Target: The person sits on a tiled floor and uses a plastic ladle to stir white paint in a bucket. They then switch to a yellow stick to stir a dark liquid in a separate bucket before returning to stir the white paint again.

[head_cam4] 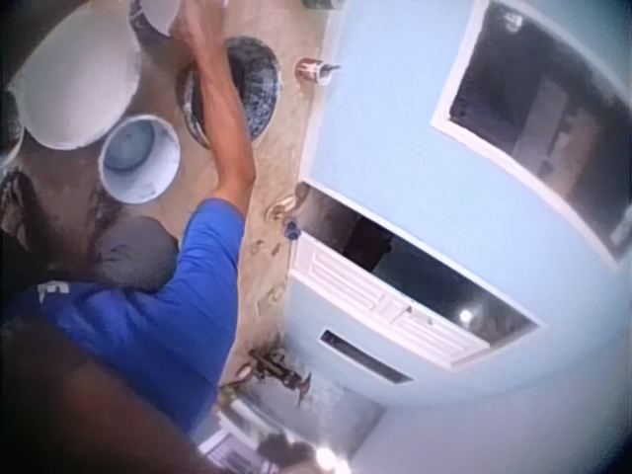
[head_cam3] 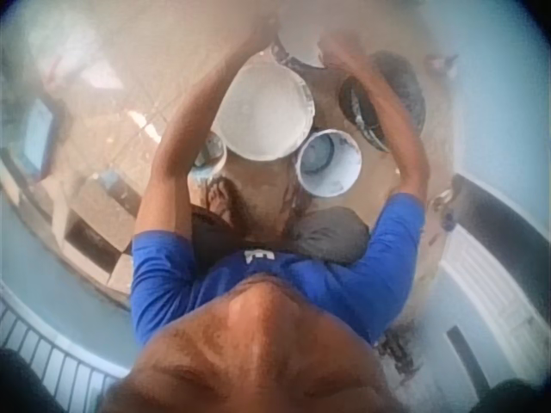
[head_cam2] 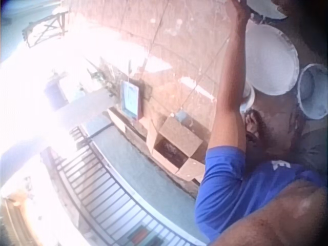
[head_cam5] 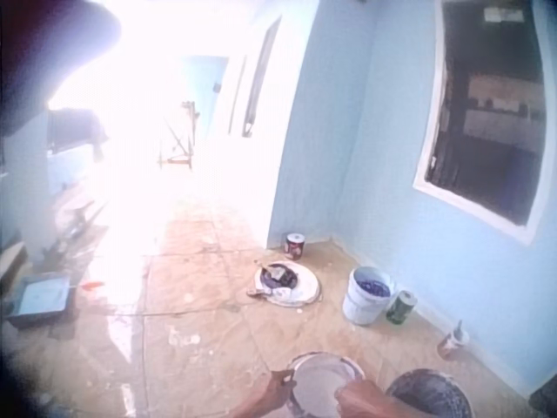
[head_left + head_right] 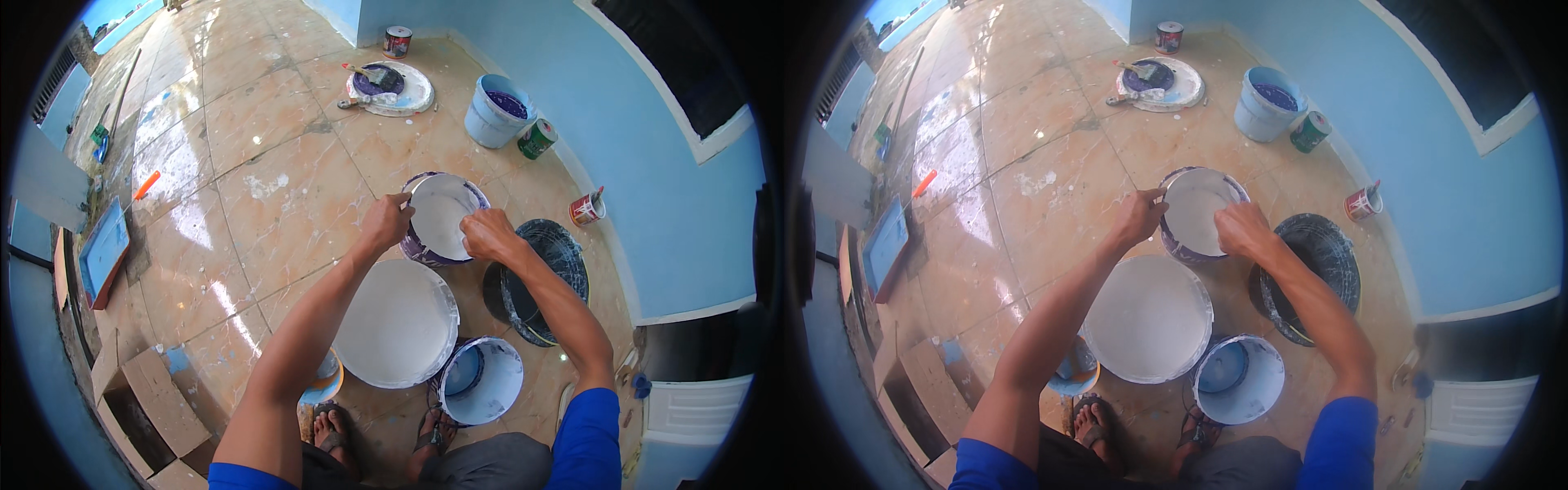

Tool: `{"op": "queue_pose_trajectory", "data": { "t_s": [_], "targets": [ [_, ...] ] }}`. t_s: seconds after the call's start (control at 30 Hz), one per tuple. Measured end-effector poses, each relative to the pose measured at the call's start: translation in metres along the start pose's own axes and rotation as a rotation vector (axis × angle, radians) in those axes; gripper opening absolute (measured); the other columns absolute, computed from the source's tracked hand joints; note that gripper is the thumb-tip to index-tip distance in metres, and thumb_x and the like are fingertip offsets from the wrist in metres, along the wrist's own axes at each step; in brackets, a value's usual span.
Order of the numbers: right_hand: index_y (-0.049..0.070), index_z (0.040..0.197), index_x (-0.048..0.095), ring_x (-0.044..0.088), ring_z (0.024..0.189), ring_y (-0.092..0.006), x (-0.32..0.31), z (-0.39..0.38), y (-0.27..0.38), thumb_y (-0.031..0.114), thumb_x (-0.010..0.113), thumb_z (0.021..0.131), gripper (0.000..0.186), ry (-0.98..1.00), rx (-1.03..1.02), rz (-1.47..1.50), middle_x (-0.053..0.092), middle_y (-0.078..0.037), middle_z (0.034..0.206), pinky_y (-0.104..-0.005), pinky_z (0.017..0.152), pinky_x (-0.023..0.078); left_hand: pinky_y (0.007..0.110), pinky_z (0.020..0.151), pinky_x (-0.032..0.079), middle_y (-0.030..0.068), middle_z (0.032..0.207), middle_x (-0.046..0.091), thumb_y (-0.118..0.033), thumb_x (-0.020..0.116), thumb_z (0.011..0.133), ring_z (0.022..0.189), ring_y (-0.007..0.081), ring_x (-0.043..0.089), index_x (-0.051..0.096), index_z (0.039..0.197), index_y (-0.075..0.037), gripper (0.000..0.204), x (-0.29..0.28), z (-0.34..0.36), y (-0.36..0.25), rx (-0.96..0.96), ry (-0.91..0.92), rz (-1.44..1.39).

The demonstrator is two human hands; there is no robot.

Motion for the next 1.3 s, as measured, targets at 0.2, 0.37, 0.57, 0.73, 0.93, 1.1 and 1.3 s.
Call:
{"op": "queue_pose_trajectory", "data": {
  "t_s": [0.2, 0.37, 0.57, 0.73, 0.93, 1.1, 1.3],
  "targets": [
    [0.003, 0.077, 0.071, 0.068, 0.071, -0.041, 0.018, 0.01, 0.013, 0.023, 0.067, 0.079, 0.021, -0.157, 0.038, 0.242, 0.067, -0.023, 0.071, -0.051, 0.068, 0.054, 0.048, 0.088, 0.052, 0.0287, 0.1, 0.069, -0.021, 0.067, 0.086, 0.097, 0.0437, 0.067, 0.069, 0.121, -0.005, 0.039, -0.005, -0.003, -0.014, -0.117, 0.057, -0.056],
    [0.004, 0.075, 0.069, 0.069, 0.07, -0.0395, 0.016, 0.019, 0.004, 0.019, 0.066, 0.081, 0.016, -0.258, 0.002, 0.051, 0.067, -0.022, 0.069, -0.0492, 0.064, 0.053, 0.042, 0.072, 0.053, 0.0222, 0.078, 0.07, -0.019, 0.066, 0.085, 0.073, 0.0322, 0.071, 0.067, 0.124, -0.002, 0.043, 0.002, 0.002, 0.005, 0.006, -0.004, -0.002],
    [0.003, 0.07, 0.067, 0.068, 0.07, -0.0394, 0.011, 0.002, -0.021, 0.014, 0.062, 0.075, 0.013, -0.08, -0.063, -0.106, 0.066, -0.022, 0.069, -0.0486, 0.064, 0.053, 0.042, 0.072, 0.053, 0.0229, 0.078, 0.07, -0.019, 0.065, 0.085, 0.073, 0.0327, 0.071, 0.067, 0.123, -0.001, 0.042, 0.004, 0.001, 0.002, 0.018, -0.021, 0.005],
    [0.002, 0.072, 0.07, 0.068, 0.07, -0.0407, 0.003, 0.001, -0.008, 0.017, 0.064, 0.072, 0.016, -0.026, -0.034, 0.149, 0.067, -0.023, 0.071, -0.0497, 0.066, 0.053, 0.042, 0.073, 0.054, 0.0237, 0.081, 0.071, -0.019, 0.066, 0.085, 0.076, 0.0332, 0.072, 0.067, 0.124, -0.001, 0.043, 0.001, 0.001, 0.004, 0.0, -0.012, -0.008],
    [0.002, 0.078, 0.071, 0.069, 0.072, -0.0411, 0.019, 0.014, 0.004, 0.016, 0.064, 0.074, 0.015, -0.225, 0.057, 0.154, 0.067, -0.023, 0.072, -0.0503, 0.068, 0.054, 0.042, 0.073, 0.054, 0.0238, 0.08, 0.07, -0.018, 0.066, 0.085, 0.075, 0.0331, 0.071, 0.067, 0.123, -0.001, 0.042, 0.003, 0.001, -0.002, 0.005, -0.02, -0.005],
    [0.002, 0.075, 0.071, 0.069, 0.073, -0.0409, 0.01, 0.011, -0.01, 0.011, 0.062, 0.072, 0.013, -0.135, 0.043, -0.017, 0.068, -0.023, 0.075, -0.0502, 0.068, 0.054, 0.042, 0.074, 0.054, 0.024, 0.081, 0.071, -0.019, 0.066, 0.085, 0.076, 0.0337, 0.071, 0.067, 0.124, -0.002, 0.042, 0.002, 0.002, 0.003, -0.003, 0.003, -0.008],
    [0.001, 0.074, 0.07, 0.069, 0.073, -0.0412, -0.001, 0.0, 0.006, 0.017, 0.064, 0.074, 0.017, -0.018, -0.004, 0.111, 0.068, -0.024, 0.075, -0.05, 0.068, 0.054, 0.043, 0.075, 0.054, 0.0238, 0.082, 0.071, -0.02, 0.066, 0.085, 0.077, 0.0347, 0.071, 0.067, 0.124, -0.002, 0.043, -0.003, -0.002, -0.003, -0.004, -0.012, 0.002]
  ]
}}
Point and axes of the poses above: each hand's wrist, its own z-axis towards the middle knuckle, its own x-axis out of the palm, y = z × x, the point moved 1 cm from there along z, towards the middle knuckle
